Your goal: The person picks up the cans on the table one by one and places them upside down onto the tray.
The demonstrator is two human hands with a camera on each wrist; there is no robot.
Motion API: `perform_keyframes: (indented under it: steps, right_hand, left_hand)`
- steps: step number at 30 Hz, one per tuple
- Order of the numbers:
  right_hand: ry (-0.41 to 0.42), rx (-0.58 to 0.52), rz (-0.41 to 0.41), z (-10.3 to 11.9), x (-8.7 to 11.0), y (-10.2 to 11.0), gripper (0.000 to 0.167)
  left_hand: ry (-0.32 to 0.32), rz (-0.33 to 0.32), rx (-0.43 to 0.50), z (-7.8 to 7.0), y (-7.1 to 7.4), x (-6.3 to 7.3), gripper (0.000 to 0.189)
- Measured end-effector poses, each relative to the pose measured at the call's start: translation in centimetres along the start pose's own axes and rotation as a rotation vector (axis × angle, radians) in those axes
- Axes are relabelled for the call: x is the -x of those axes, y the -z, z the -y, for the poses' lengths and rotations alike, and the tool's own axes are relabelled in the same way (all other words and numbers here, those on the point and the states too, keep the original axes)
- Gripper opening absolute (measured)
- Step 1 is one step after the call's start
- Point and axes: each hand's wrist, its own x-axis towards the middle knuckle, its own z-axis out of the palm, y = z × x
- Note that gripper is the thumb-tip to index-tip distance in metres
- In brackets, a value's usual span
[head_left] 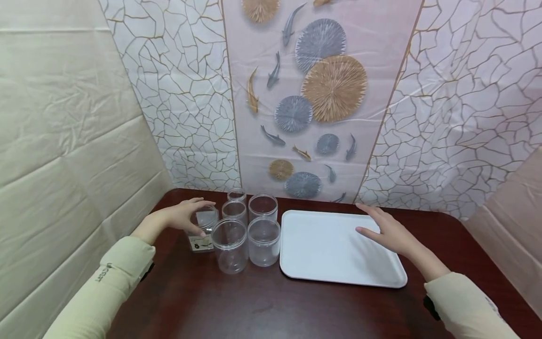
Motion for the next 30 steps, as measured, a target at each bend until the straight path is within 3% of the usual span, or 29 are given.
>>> perform_keyframes:
  steps: [18,30]
  right_hand:
    - [-0.017,-0.002,0.015,0.1,0.1,-0.8,0.069]
    - [-0.005,0.014,0.006,0.6,-0.1,-0.8,0.068]
  left_hand:
    - [0.067,0.098,0.009,-1.2,0.9,-1.3,0.074]
    - [0.054,0.062,-0.072,-1.7,1.4,-1.3,0.071]
